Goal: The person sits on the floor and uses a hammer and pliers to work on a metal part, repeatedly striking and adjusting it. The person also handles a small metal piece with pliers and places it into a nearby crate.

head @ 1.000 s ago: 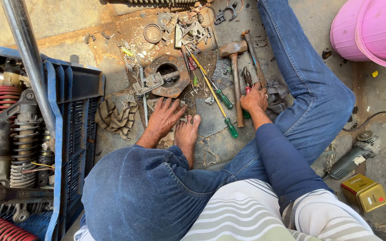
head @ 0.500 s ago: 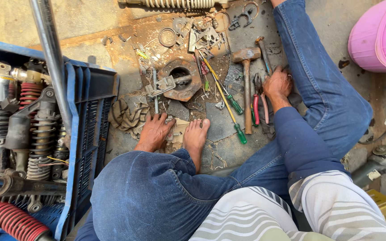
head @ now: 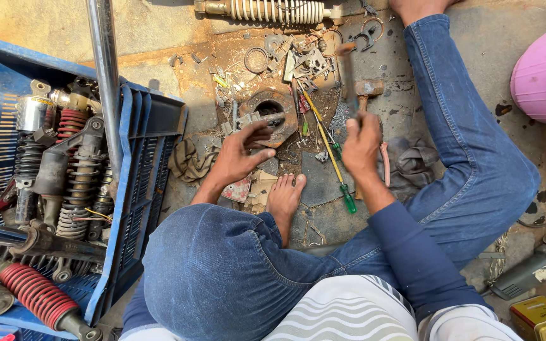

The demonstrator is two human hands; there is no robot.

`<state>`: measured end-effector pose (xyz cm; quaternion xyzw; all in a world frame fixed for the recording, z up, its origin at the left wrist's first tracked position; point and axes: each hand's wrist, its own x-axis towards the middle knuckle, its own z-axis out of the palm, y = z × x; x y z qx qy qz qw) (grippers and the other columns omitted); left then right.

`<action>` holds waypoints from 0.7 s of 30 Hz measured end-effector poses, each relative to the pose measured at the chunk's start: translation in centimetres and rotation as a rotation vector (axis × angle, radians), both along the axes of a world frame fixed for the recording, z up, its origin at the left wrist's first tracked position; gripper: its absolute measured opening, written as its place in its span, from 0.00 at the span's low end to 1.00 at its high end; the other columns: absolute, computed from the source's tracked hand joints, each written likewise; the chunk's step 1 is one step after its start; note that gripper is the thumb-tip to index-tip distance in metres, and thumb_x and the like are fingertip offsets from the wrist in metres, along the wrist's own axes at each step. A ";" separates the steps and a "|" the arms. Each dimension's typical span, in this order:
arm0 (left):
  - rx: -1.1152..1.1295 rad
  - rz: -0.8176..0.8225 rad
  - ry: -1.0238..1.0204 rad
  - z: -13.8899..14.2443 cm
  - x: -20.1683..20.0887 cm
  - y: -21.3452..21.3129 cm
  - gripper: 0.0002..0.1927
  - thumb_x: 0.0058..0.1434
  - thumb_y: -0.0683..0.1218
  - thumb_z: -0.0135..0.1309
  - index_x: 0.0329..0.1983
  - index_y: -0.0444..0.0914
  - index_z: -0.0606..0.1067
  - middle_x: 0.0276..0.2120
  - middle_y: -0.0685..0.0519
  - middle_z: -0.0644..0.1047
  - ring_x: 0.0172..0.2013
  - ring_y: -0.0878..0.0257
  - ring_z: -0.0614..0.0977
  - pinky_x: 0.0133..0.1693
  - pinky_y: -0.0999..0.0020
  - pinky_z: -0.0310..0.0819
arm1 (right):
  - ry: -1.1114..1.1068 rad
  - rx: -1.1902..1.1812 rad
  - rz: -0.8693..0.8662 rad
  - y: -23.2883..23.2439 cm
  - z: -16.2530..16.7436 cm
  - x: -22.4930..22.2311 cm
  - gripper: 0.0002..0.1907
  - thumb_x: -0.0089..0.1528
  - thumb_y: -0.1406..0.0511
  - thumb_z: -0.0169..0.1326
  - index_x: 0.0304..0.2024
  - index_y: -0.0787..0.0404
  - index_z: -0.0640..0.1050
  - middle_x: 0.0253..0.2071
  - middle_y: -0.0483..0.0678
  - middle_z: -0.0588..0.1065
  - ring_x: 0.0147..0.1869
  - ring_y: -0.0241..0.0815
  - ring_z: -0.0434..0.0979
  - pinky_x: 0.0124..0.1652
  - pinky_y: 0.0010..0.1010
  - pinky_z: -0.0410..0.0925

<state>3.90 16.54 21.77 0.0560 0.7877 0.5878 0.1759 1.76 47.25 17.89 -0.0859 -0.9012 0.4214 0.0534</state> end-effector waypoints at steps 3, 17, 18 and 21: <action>0.289 -0.009 0.005 1.0 -1.9 0.6 0.34 0.65 0.44 0.60 0.70 0.33 0.59 0.60 0.40 0.74 0.61 0.51 0.77 0.61 0.54 0.74 | -0.110 -0.180 0.255 -6.7 3.8 2.2 0.15 0.71 0.59 0.50 0.50 0.65 0.73 0.45 0.53 0.70 0.49 0.47 0.73 0.48 0.42 0.69; 0.261 0.521 0.254 -1.1 -0.7 -4.7 0.10 0.69 0.32 0.51 0.48 0.36 0.67 0.50 0.40 0.81 0.55 0.55 0.83 0.58 0.60 0.81 | -0.361 -0.133 0.307 1.8 1.6 1.4 0.21 0.65 0.63 0.56 0.58 0.66 0.74 0.54 0.54 0.74 0.56 0.45 0.78 0.55 0.36 0.73; 0.256 0.527 0.257 -1.1 -0.9 -4.5 0.10 0.69 0.32 0.51 0.48 0.36 0.67 0.49 0.40 0.81 0.54 0.55 0.83 0.57 0.60 0.81 | -0.380 -0.121 0.284 2.5 1.3 1.6 0.22 0.65 0.63 0.57 0.58 0.66 0.74 0.54 0.53 0.75 0.56 0.45 0.78 0.55 0.36 0.72; 0.209 0.528 0.276 -1.1 -1.0 -4.0 0.09 0.69 0.33 0.51 0.49 0.36 0.67 0.49 0.40 0.81 0.55 0.55 0.83 0.57 0.60 0.81 | -0.421 -0.089 0.236 3.5 0.5 1.9 0.22 0.64 0.63 0.58 0.59 0.66 0.74 0.53 0.52 0.77 0.56 0.44 0.78 0.54 0.36 0.71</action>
